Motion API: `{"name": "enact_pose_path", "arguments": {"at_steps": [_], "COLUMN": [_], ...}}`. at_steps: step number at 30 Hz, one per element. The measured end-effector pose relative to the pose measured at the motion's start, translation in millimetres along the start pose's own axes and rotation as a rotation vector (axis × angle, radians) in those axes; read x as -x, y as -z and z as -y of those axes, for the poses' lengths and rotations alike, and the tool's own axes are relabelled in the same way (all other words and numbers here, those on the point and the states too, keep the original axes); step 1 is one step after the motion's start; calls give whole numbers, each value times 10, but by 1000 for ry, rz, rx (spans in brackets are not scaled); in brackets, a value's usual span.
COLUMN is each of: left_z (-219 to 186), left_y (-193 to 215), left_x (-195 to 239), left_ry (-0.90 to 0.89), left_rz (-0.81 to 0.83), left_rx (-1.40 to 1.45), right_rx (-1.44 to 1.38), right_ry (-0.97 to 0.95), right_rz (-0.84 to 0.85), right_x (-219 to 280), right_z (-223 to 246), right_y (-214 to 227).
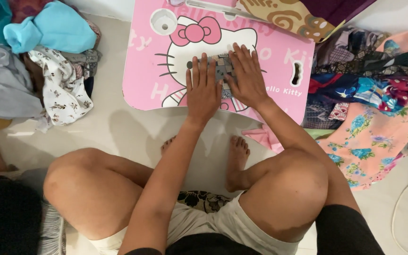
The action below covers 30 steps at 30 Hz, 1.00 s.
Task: The person sits on the floor and uses a small handheld iron to press a patterned piece of fabric on a pink Hello Kitty ironing board. They repeatedly fold the fabric and iron different sections, smoothing out creases.
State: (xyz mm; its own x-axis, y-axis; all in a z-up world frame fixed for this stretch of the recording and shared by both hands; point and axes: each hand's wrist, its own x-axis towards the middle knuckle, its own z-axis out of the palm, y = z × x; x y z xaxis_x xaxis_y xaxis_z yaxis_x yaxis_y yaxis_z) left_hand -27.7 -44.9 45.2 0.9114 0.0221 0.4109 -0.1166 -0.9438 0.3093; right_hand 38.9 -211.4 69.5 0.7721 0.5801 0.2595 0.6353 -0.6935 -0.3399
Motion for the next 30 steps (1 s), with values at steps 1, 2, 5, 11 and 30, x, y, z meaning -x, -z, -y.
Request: {"name": "enact_pose_path", "arguments": {"at_steps": [1, 2, 5, 11, 30], "left_z": [7, 19, 144, 219, 696], "left_y": [-45, -89, -238, -357, -88], "left_x": [-23, -40, 18, 67, -273], "left_ry": [-3, 21, 53, 86, -20], "left_rz": [-1, 6, 49, 178, 528], "left_rx": [1, -13, -32, -28, 229], "right_rx": [2, 3, -43, -56, -138], "right_ry": [-1, -10, -87, -172, -310], "right_rz": [-2, 52, 168, 218, -205], "right_x": [-14, -29, -5, 37, 1451], "right_z": [-54, -104, -246, -396, -767], "right_y": [-35, -79, -159, -269, 1043]}}
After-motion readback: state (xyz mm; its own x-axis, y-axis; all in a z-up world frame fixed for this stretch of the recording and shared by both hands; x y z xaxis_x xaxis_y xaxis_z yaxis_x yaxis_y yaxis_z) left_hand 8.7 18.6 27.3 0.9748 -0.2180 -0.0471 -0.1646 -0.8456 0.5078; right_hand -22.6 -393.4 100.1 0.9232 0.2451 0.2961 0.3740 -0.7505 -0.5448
